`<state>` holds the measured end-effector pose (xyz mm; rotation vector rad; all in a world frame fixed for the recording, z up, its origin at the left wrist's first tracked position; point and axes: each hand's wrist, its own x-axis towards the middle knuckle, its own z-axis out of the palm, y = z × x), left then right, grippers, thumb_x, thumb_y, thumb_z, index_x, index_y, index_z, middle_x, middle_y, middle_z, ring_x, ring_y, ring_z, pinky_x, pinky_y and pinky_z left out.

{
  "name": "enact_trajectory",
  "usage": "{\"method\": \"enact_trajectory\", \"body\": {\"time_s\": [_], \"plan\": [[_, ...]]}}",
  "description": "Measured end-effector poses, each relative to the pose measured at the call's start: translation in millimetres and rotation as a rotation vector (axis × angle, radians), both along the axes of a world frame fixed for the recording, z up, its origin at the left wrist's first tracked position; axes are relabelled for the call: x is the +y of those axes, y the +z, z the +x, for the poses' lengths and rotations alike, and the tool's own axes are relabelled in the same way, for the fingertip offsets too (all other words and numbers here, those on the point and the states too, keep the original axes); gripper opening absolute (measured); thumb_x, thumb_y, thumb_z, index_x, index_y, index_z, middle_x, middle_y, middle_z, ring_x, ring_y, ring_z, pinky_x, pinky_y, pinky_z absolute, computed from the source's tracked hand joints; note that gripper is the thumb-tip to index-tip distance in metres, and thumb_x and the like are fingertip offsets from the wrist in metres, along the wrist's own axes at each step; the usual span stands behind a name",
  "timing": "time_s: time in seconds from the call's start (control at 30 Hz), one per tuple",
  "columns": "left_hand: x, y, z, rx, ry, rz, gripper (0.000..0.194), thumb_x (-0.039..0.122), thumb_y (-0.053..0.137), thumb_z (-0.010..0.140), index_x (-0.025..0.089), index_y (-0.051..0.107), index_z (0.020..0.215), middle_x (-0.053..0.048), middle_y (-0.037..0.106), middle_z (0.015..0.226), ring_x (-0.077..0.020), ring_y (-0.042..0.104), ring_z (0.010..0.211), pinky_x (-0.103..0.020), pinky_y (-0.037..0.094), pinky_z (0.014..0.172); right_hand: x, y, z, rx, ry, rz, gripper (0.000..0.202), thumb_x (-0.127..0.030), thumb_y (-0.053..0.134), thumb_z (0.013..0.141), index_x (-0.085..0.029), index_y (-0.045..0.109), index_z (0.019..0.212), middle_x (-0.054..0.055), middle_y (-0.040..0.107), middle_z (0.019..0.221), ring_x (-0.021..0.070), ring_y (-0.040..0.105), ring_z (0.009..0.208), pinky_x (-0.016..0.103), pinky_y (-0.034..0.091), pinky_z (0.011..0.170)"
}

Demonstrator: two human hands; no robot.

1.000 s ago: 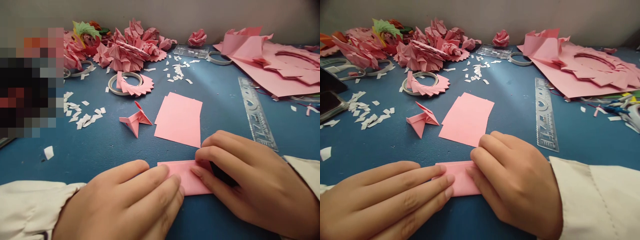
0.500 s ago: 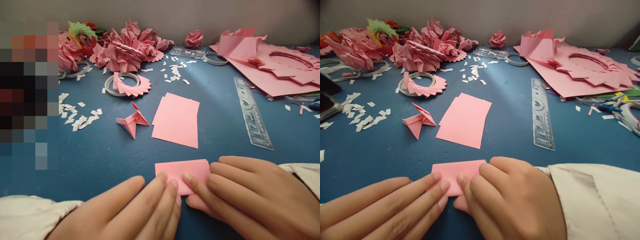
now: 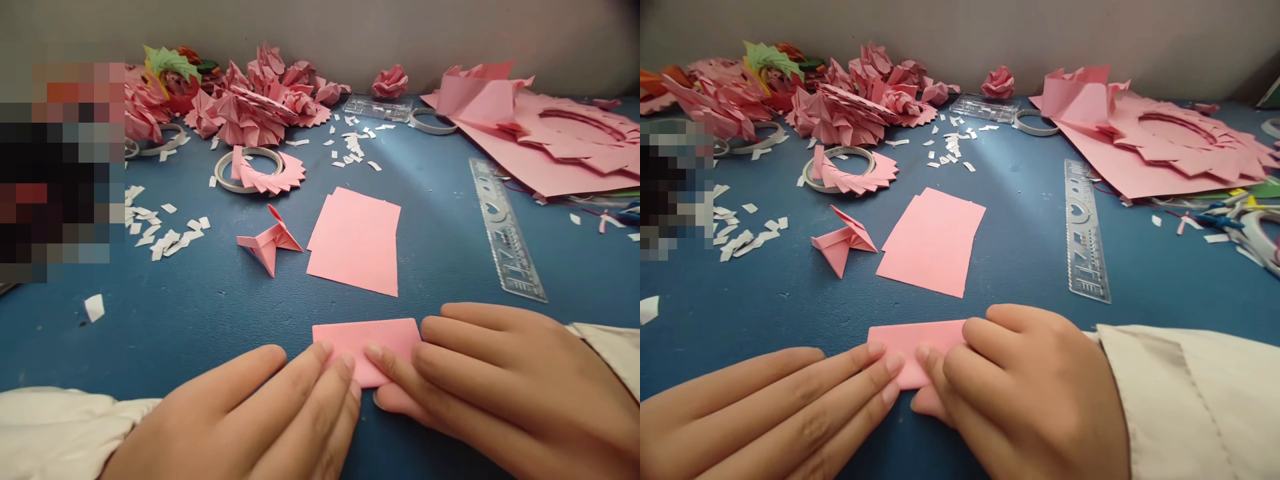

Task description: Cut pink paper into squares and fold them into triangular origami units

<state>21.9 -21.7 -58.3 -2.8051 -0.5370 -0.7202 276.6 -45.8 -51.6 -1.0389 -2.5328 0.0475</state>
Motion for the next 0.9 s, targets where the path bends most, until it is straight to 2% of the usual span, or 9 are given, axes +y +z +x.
{"method": "enact_trajectory", "body": {"time_s": [0.07,0.2,0.37,0.47,0.57,0.6,0.67,0.8,0.9], "plan": [[-1,0.9,1,-0.003,0.005,-0.020,0.042,0.005,0.034,0.113,0.019,0.072,0.103,0.005,0.080,0.108,-0.0130,0.069,0.099,-0.033,0.053,0.085,0,-0.9,5,-0.037,0.049,-0.071,0.028,-0.024,0.053,0.111,-0.021,0.060,0.084,-0.006,0.052,0.066,0.0111,0.043,0.057,0.033,0.034,0.055],[1,2.7,2,-0.004,-0.008,-0.027,0.040,0.006,0.035,0.114,0.018,0.072,0.101,0.004,0.080,0.106,-0.0132,0.069,0.091,-0.034,0.053,0.082,2,-3.3,9,-0.054,0.072,-0.029,0.019,-0.021,0.055,0.109,-0.021,0.063,0.092,-0.006,0.050,0.067,0.0119,0.042,0.058,0.035,0.032,0.057],[7,6.5,7,-0.085,-0.035,-0.158,0.044,0.009,0.030,0.116,0.018,0.071,0.103,0.007,0.080,0.094,-0.0125,0.065,0.071,-0.035,0.052,0.076,10,1.4,3,-0.033,0.073,0.069,0.031,-0.017,0.055,0.108,-0.020,0.059,0.078,-0.006,0.048,0.062,0.0109,0.041,0.055,0.034,0.033,0.053],[12,9.9,9,-0.059,-0.094,-0.204,0.048,0.007,0.028,0.116,0.018,0.072,0.101,0.007,0.079,0.093,-0.0132,0.065,0.073,-0.037,0.050,0.073,10,4.6,-1,0.004,0.096,0.127,0.026,-0.018,0.056,0.108,-0.015,0.067,0.085,-0.006,0.052,0.061,0.0099,0.044,0.053,0.033,0.036,0.049],[15,12.2,10,-0.037,-0.112,-0.205,0.047,0.006,0.029,0.115,0.018,0.072,0.103,0.008,0.079,0.098,-0.0140,0.065,0.077,-0.039,0.049,0.075,-2,-1.5,-6,0.040,0.079,0.118,0.037,-0.028,0.050,0.111,-0.012,0.072,0.085,-0.002,0.056,0.062,0.0122,0.053,0.056,0.037,0.044,0.052],[16,12.5,10,-0.029,-0.115,-0.210,0.047,0.007,0.028,0.115,0.019,0.072,0.103,0.008,0.079,0.099,-0.0143,0.065,0.078,-0.039,0.049,0.076,-7,-6.0,-9,0.080,0.002,0.172,0.047,-0.031,0.044,0.113,-0.016,0.071,0.077,-0.001,0.052,0.059,0.0150,0.052,0.056,0.041,0.043,0.054],[17,12.3,11,-0.009,-0.116,-0.218,0.048,0.007,0.028,0.115,0.020,0.073,0.102,0.007,0.078,0.099,-0.0145,0.065,0.080,-0.039,0.049,0.077,-17,-16.5,-12,0.141,-0.169,0.219,0.048,-0.021,0.050,0.108,-0.022,0.062,0.062,-0.002,0.044,0.055,0.0173,0.046,0.054,0.043,0.038,0.055],[14,9.8,9,-0.025,-0.096,-0.198,0.050,0.005,0.031,0.113,0.021,0.074,0.094,0.007,0.079,0.099,-0.0139,0.065,0.076,-0.038,0.050,0.074,-24,-28.1,-7,0.088,-0.078,0.226,0.041,-0.029,0.048,0.110,-0.021,0.070,0.077,-0.001,0.050,0.060,0.0166,0.047,0.057,0.042,0.038,0.056],[8,7.9,8,-0.005,-0.020,-0.194,0.031,0.017,0.047,0.109,0.024,0.076,0.100,0.002,0.079,0.099,-0.0179,0.068,0.083,-0.035,0.055,0.076,-25,-23.5,3,0.047,-0.051,0.177,0.034,-0.038,0.055,0.108,-0.022,0.070,0.082,-0.001,0.052,0.062,0.0173,0.053,0.061,0.039,0.046,0.061]]}}
